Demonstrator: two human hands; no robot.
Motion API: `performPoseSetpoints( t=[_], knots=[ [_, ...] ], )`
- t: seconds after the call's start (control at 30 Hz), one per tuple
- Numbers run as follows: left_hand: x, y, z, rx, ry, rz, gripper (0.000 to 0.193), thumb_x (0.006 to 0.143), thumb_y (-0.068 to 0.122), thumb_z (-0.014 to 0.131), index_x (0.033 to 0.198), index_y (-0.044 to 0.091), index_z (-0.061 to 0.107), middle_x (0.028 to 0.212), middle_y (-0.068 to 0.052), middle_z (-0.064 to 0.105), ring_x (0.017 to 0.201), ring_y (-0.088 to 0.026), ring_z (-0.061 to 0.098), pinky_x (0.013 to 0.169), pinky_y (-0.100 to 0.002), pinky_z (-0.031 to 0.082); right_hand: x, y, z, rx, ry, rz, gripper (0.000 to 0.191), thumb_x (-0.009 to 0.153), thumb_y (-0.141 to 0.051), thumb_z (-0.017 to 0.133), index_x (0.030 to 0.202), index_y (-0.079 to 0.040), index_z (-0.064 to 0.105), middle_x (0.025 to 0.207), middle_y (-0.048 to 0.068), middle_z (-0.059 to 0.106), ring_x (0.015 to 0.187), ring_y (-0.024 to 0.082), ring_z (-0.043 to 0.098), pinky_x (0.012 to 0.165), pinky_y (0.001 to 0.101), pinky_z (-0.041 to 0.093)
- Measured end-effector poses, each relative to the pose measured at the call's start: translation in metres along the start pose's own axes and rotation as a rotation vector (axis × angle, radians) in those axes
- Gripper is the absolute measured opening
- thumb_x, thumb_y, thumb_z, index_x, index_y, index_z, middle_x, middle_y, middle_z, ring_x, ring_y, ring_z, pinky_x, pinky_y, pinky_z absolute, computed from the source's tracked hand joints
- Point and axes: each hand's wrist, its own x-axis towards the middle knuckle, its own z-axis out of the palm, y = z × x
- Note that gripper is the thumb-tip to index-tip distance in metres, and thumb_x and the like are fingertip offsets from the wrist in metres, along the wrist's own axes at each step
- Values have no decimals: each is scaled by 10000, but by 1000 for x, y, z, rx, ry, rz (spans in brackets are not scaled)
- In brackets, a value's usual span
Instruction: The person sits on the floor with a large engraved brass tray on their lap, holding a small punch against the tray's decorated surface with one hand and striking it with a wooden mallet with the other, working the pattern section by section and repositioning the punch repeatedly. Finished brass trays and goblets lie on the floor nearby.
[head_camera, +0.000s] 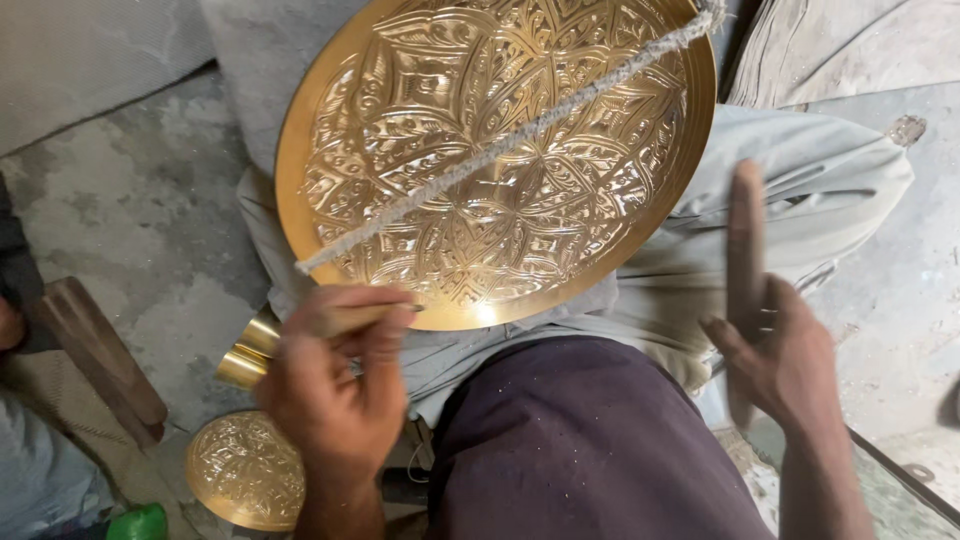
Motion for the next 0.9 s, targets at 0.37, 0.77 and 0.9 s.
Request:
performPoseSetpoints(
  t=[0.37, 0.77, 0.9],
  knots=[
    [16, -53, -44, -288, -83, -253, 285, 1052, 118, 613, 1287, -37, 568, 1119, -33, 659, 838, -53, 665, 679, -216, 611, 2, -128, 0, 586, 124, -454, 296, 1086, -220, 620, 1247, 26, 650, 1033, 159, 747, 913, 224, 702, 805, 357, 538],
    [39, -88, -65, -442, -190, -230, 184, 1039, 127, 678, 1169, 11, 619, 1000, -13, 670, 789, -62, 632, 637, -208, 516, 29, -209, -83, 625, 312, -933, 546, 1111, -393, 689, 1476, -30, 505, 885, 56, 623, 777, 97, 543, 677, 269, 418],
    [39, -83, -63, -447, -195, -219, 202, 1050, 128, 671, 1199, 5, 611, 1027, -12, 665, 821, -57, 630, 667, -208, 527, 43, -228, -81, 797, 219, -990, 547, 1137, -494, 547, 1428, -34, 488, 830, 0, 485, 724, 86, 415, 652, 243, 344]
  ],
)
